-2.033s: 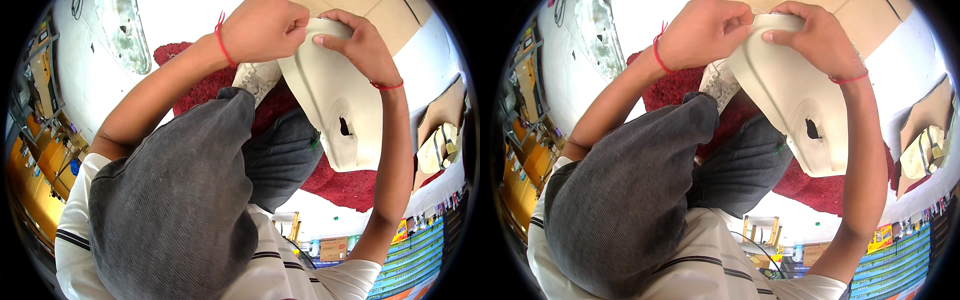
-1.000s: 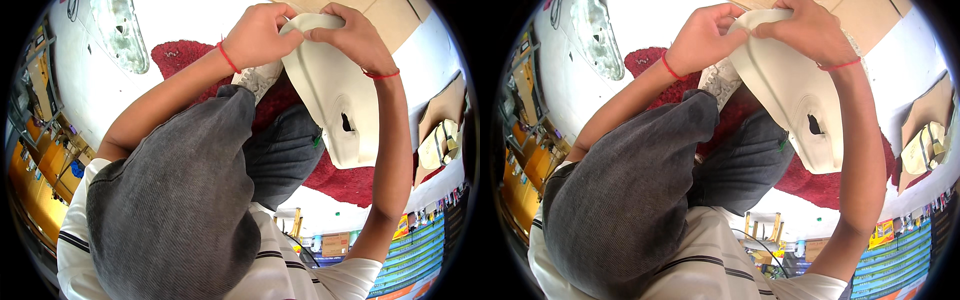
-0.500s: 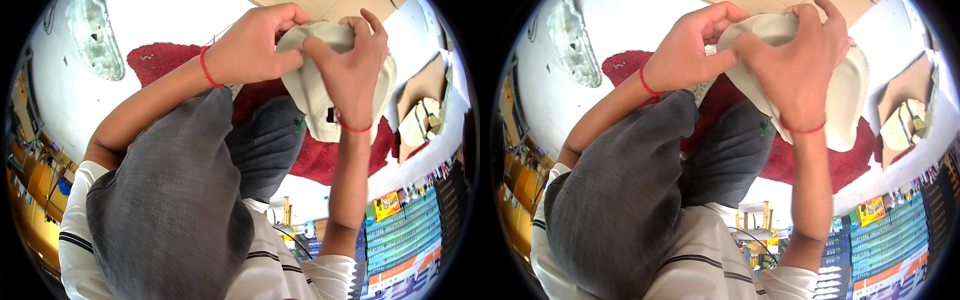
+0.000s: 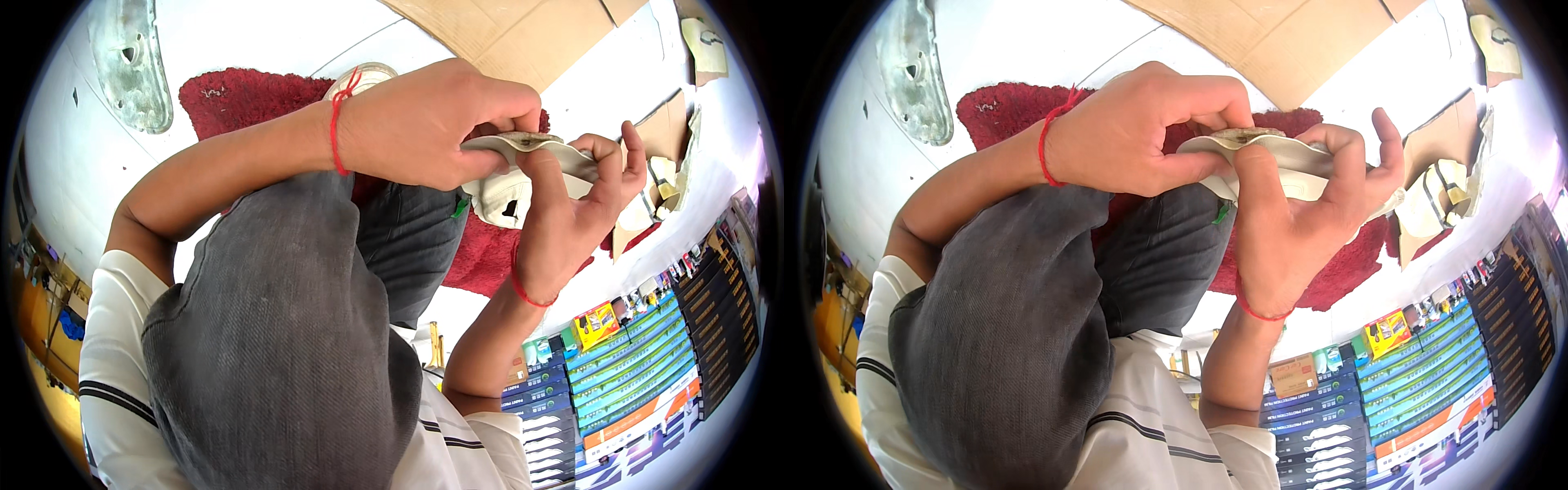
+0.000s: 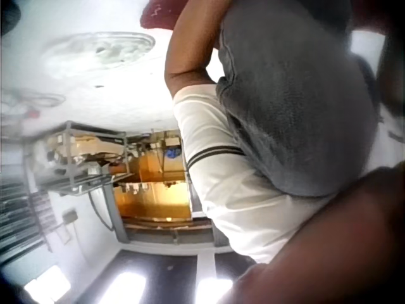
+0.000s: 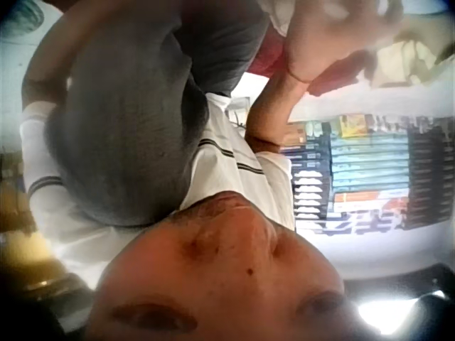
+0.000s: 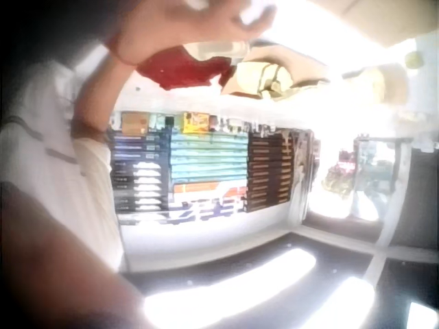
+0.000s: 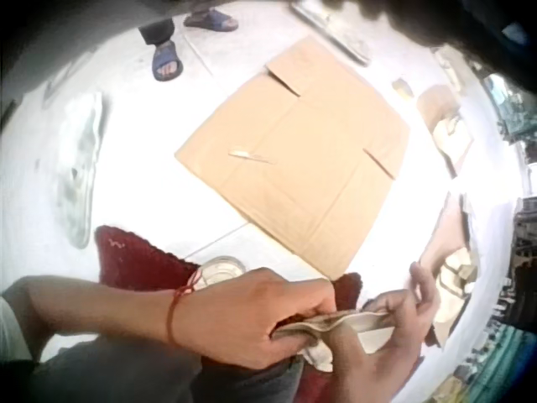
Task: The person is sitting on the floor and manipulating a beige plastic car part, likely a door panel. They repeatedly bend, press, and smooth the edges and surface of the part, then use a small tool to scrape or clean a specific area.
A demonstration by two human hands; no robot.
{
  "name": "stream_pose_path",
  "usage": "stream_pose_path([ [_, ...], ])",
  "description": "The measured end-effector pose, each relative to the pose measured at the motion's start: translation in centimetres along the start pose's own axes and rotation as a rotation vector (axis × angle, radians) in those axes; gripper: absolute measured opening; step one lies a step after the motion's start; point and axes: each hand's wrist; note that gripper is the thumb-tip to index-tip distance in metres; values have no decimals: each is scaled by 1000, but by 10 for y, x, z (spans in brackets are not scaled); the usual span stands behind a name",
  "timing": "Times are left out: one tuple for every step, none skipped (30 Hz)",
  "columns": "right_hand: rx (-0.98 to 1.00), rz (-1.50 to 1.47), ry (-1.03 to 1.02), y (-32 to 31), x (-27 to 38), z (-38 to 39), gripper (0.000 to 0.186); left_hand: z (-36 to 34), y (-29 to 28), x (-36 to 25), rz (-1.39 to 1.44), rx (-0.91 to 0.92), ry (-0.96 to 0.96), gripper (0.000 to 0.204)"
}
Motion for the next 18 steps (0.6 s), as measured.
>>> stream_pose_path([
  [-7,33,-29,-3,2,4,37,0,2,-1,7,0,14,22],
  [-15,68,-57,-4,4,8,37,1,4,-2,16,1,28,22],
  [-23,103,-84,-6,7,13,37,3,5,-5,-7,21,-2,22],
  [-13,98,-69,-7,12,16,38,6,4,-7,-26,42,-24,22],
  [-16,83,-53,-6,17,19,40,9,3,-10,-46,61,-47,22],
  [-43,104,-52,-6,20,23,40,12,3,-14,-53,79,-60,22],
  [-58,124,-53,-6,21,27,39,13,4,-13,-49,69,-45,21],
  [-31,149,-52,-8,22,27,38,15,6,-11,-45,57,-31,21],
  [-4,174,-52,-13,22,25,36,17,6,-10,-41,43,-19,21],
  [28,199,-49,-16,20,23,35,16,5,-13,-48,66,-47,21],
  [46,173,-24,-19,18,22,35,15,3,-19,-56,87,-77,20],
  [66,146,1,-22,14,20,36,14,2,-22,-64,108,-107,20],
  [82,115,25,-24,12,18,37,14,3,-19,-48,89,-83,20],
  [104,81,61,-25,14,17,35,15,6,-14,-33,69,-58,19],
  [86,83,24,-22,12,18,34,15,7,-11,-18,50,-34,19],
  [62,81,-12,-18,9,19,33,15,7,-11,-20,50,-44,19],
  [38,78,-47,-14,8,20,32,15,7,-12,-22,50,-53,20],
  [35,67,-37,-13,11,20,32,15,7,-13,-24,52,-62,20],
])
Point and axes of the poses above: each hand's wrist, its own z-axis away from the middle knuckle, its own y-axis out of the palm, x = y × z, and after that the axes turned 1 degree about z, right-handed
